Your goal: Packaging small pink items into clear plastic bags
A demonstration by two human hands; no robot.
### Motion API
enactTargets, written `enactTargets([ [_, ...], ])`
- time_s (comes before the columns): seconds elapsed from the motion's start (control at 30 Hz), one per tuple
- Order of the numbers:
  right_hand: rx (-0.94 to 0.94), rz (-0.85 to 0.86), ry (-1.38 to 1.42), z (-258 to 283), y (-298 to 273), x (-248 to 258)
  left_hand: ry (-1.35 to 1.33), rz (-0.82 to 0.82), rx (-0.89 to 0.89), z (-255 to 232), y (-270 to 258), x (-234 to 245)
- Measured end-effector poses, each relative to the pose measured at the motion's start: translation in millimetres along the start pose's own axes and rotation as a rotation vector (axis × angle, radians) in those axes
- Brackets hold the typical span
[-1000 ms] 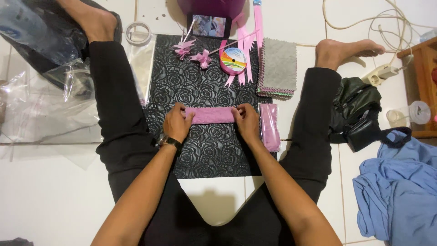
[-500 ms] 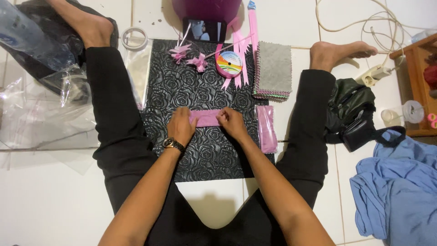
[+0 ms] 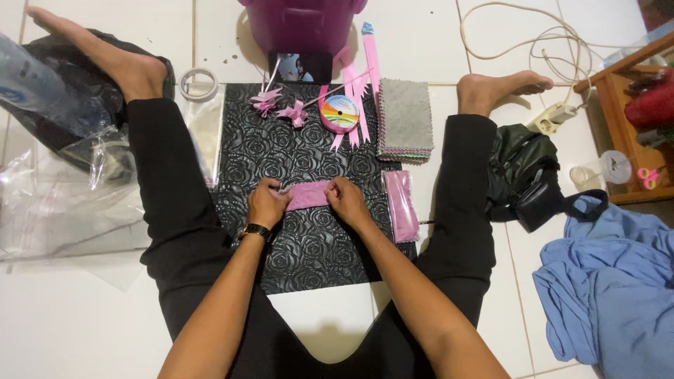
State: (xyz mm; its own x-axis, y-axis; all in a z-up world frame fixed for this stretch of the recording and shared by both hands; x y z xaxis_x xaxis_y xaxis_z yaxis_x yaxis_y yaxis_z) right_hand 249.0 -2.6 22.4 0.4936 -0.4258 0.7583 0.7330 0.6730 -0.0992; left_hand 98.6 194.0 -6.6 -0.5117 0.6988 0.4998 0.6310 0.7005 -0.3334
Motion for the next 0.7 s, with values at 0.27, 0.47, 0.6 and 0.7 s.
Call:
enactTargets([
  [0.27, -0.008, -0.034, 0.110, -10, 3, -9, -0.134, 0.041, -0.196, -42, -22, 12],
  [0.47, 0.460, 0.020, 0.169, 64, -16, 48, 0.016, 0.276, -0.499, -125, -84, 17],
  [0.6, 0.595, 0.447, 0.270, 107, -42, 54, 0.075, 0.307, -0.532, -131, -104, 32],
  [0.7, 0.390, 0.573, 0.430, 109, -68, 64, 0.053, 0.231, -0.456, -124, -118, 46],
])
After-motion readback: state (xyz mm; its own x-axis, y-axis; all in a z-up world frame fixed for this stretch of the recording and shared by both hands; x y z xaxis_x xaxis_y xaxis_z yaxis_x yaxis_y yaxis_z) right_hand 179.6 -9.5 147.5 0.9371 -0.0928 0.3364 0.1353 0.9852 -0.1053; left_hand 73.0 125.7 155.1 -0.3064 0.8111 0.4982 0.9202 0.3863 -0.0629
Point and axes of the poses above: each hand's wrist, its own y-axis towards the middle knuckle, its own x-axis out of the back of the hand, z = x × y, the point moved 8 cm from there along y, towards the middle knuckle, and after that the axes turned 7 degrees about -y, right-handed, at the moved point
